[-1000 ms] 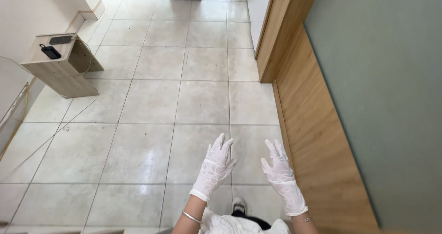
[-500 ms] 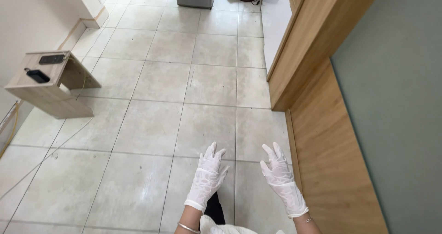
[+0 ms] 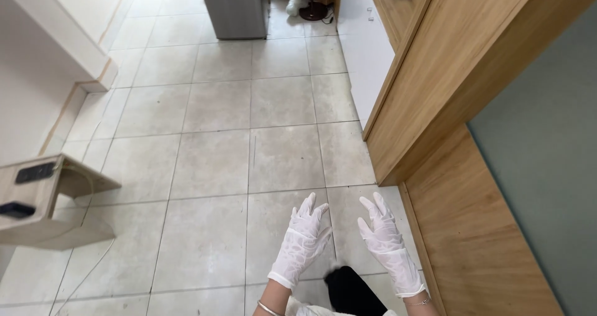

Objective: Organizing small green candle boxes by arranging them on a workbench and a shelf in a studio.

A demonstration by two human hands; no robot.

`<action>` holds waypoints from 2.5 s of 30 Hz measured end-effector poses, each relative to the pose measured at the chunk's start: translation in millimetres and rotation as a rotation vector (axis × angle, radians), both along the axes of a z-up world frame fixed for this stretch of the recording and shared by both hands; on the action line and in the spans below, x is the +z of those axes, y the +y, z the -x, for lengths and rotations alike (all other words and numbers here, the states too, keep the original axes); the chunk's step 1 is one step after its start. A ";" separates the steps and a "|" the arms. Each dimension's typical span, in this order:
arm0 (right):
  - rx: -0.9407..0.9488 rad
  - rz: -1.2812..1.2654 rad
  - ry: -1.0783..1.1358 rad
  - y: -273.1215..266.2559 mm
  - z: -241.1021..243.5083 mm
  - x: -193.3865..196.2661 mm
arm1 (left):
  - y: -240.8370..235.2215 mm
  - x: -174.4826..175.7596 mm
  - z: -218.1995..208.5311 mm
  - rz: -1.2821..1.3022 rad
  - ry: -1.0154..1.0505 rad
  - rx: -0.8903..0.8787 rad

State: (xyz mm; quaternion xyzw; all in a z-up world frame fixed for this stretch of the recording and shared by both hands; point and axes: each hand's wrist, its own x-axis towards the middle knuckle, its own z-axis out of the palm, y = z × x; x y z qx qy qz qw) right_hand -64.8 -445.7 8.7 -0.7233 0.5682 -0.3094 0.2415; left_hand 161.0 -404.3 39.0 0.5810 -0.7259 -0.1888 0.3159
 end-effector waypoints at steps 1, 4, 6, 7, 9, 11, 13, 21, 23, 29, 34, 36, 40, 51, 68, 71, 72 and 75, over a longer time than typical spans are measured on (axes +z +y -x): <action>-0.010 -0.004 0.001 -20.2 1.1 -6.2 | -20.5 -3.7 -1.2 -0.004 0.001 -0.010; -0.033 0.012 0.041 -86.7 7.2 -22.8 | -86.0 -14.3 -1.0 -0.054 0.002 -0.036; -0.031 0.071 0.081 -140.8 9.0 -28.0 | -136.2 -17.4 -1.8 -0.010 -0.013 -0.042; -0.034 0.071 0.082 -167.8 11.8 -27.8 | -162.2 -16.6 1.1 -0.010 -0.012 -0.045; -0.025 0.093 0.098 -225.9 16.3 -22.2 | -216.8 -9.7 6.0 -0.011 -0.049 -0.041; -0.012 0.099 0.080 -279.9 15.4 -8.2 | -273.1 -2.6 8.8 -0.017 -0.056 -0.026; 0.000 0.099 0.064 -333.8 13.2 6.9 | -325.8 8.3 8.2 -0.029 -0.063 -0.012; 0.002 0.054 0.058 -482.2 11.5 8.7 | -479.4 9.8 -9.8 -0.013 -0.024 0.052; -0.022 0.021 0.080 -511.4 13.1 -11.2 | -517.2 -8.2 -19.5 -0.053 -0.046 0.049; -0.098 0.004 0.113 -635.8 -9.2 -33.8 | -664.5 -23.0 -62.3 -0.086 -0.060 0.027; -0.217 -0.051 0.079 -743.3 -54.0 -10.5 | -789.8 17.0 -99.2 -0.083 -0.080 -0.092; -0.245 -0.120 0.013 -795.6 -64.0 3.6 | -847.1 30.8 -102.5 -0.039 -0.089 -0.189; -0.321 -0.125 -0.001 -849.4 -76.2 11.8 | -918.6 39.7 -106.2 -0.010 -0.074 -0.319; -0.698 -0.150 -0.259 -1027.5 -6.7 3.9 | -1123.7 34.5 -77.6 -0.006 0.013 -0.486; -1.030 0.151 0.001 -1263.9 99.0 -76.1 | -1353.6 19.6 -45.1 0.060 0.067 -0.704; -1.058 0.192 0.125 -1277.8 103.5 -90.8 | -1392.0 15.4 -41.2 0.074 0.063 -0.814; -1.062 0.185 0.177 -1281.9 103.2 -93.6 | -1403.6 16.5 -41.7 0.080 0.063 -0.852; -1.148 0.091 0.294 -1293.4 84.5 -87.5 | -1445.7 23.9 -45.8 0.087 0.033 -0.965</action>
